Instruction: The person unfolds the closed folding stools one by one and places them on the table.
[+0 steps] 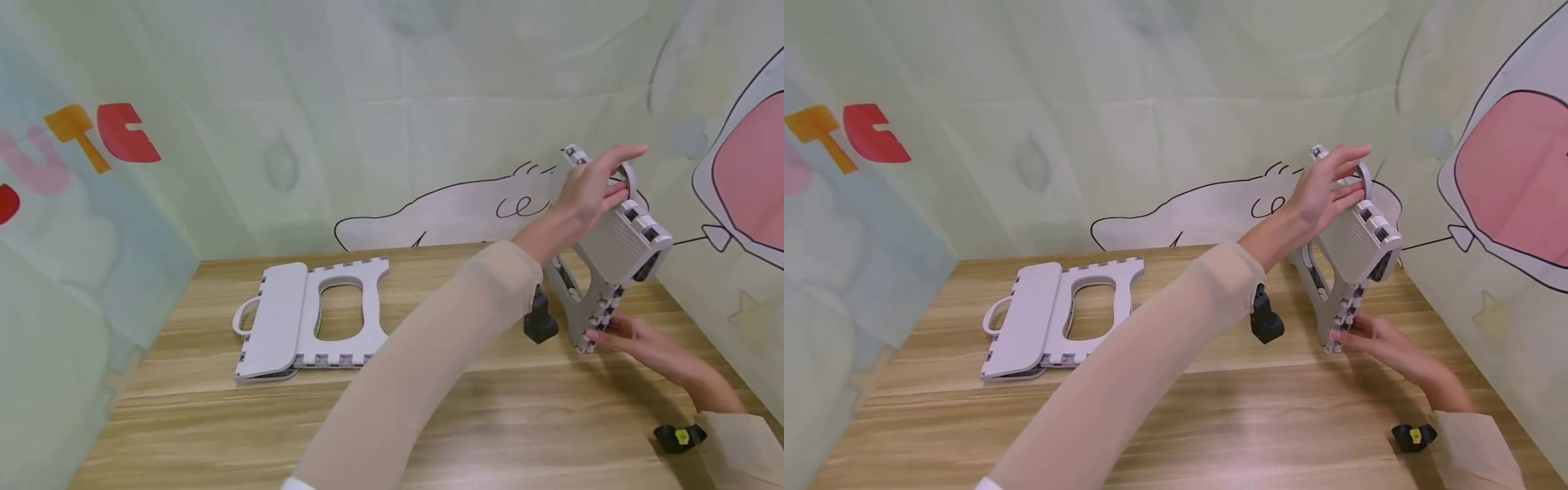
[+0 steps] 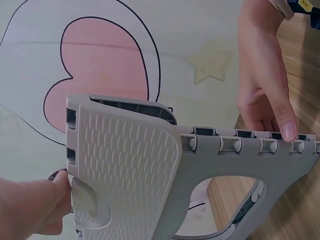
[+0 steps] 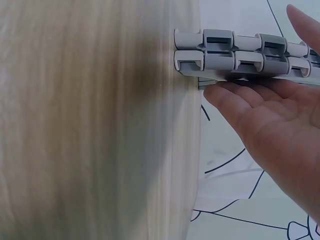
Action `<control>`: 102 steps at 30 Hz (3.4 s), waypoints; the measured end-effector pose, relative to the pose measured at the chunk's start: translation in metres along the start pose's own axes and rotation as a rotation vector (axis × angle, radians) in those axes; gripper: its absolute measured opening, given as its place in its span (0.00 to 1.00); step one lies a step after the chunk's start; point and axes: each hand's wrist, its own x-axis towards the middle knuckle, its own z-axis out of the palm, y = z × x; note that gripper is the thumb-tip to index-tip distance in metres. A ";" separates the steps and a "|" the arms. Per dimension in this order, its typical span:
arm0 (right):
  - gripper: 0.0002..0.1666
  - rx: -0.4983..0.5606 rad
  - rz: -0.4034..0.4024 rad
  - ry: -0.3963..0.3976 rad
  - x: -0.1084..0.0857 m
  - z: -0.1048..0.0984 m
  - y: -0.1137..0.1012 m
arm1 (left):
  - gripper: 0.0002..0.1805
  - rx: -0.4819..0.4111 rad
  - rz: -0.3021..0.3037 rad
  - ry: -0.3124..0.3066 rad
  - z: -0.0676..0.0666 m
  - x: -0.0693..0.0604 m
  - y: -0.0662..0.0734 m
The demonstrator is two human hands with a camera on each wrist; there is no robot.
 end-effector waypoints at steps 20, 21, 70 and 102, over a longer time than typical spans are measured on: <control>0.33 0.140 -0.091 0.227 -0.006 -0.013 0.009 | 0.20 0.018 -0.006 -0.044 0.000 -0.001 0.000; 0.31 0.175 -0.109 0.241 -0.006 -0.014 0.011 | 0.20 0.015 -0.006 -0.044 -0.001 -0.001 0.000; 0.31 0.551 -0.324 0.066 -0.003 -0.020 0.021 | 0.17 0.184 0.144 0.153 -0.039 -0.002 -0.021; 0.33 0.603 -0.368 0.029 -0.001 -0.019 0.022 | 0.22 0.345 -0.058 0.017 -0.077 -0.037 -0.131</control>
